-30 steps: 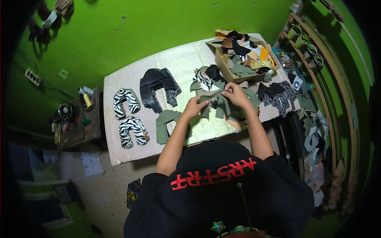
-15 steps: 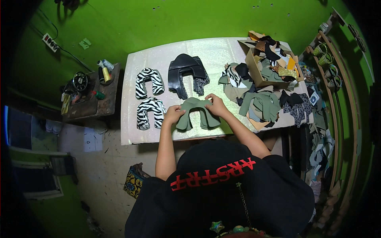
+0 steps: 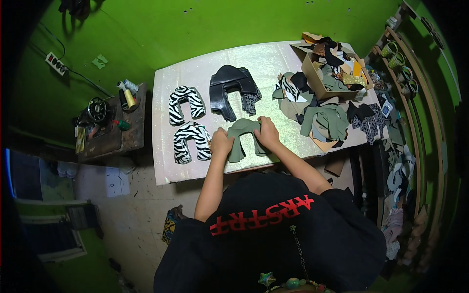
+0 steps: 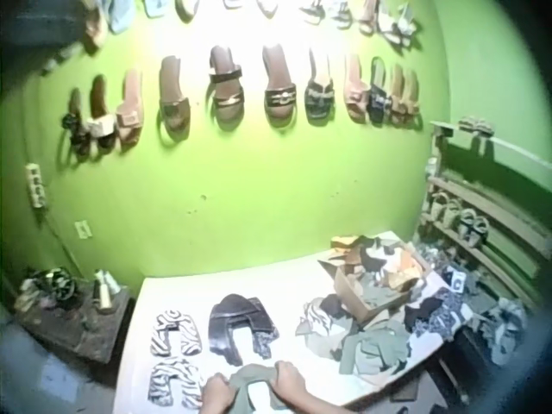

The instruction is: Sorting and inspecting cut-out leather or fabric pieces for shoe manufacturing on a workshop table.

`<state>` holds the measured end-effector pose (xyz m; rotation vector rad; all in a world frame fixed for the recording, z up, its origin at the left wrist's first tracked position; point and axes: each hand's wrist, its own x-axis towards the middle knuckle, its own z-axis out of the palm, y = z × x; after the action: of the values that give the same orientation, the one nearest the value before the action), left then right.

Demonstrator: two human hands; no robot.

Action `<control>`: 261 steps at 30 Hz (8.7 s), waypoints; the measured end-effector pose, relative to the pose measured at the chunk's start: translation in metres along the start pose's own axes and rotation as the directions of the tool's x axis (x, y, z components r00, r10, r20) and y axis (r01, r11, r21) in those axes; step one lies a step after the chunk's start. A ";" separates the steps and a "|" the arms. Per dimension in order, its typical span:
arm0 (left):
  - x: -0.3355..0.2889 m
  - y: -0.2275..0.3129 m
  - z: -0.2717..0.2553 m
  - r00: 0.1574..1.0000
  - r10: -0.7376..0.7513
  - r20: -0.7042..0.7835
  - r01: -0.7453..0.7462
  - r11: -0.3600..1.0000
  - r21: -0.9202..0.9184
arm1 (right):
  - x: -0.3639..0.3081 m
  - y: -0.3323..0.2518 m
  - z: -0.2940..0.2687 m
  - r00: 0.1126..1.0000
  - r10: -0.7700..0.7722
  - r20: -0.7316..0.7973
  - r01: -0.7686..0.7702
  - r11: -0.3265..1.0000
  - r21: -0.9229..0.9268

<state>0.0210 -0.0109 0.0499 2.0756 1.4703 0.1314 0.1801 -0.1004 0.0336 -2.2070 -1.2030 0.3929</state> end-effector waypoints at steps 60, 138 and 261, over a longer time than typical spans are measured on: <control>0.039 0.070 0.054 0.891 0.431 0.142 -0.268 0.753 -0.600 | 0.113 0.111 -0.126 0.993 -0.017 0.116 -0.101 0.373 0.922; 0.023 -0.003 0.001 0.923 0.107 0.369 0.182 0.723 -0.666 | 0.016 0.013 -0.013 0.974 -0.123 0.188 0.013 0.866 0.500; 0.031 -0.039 0.009 0.985 0.092 0.148 0.019 0.788 -0.615 | 0.015 0.025 -0.013 0.966 0.104 0.237 -0.176 0.935 0.308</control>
<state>0.0041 0.0220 0.0152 1.5304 1.0862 0.3868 0.2117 -0.1028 0.0281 -2.0003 -1.0031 0.8505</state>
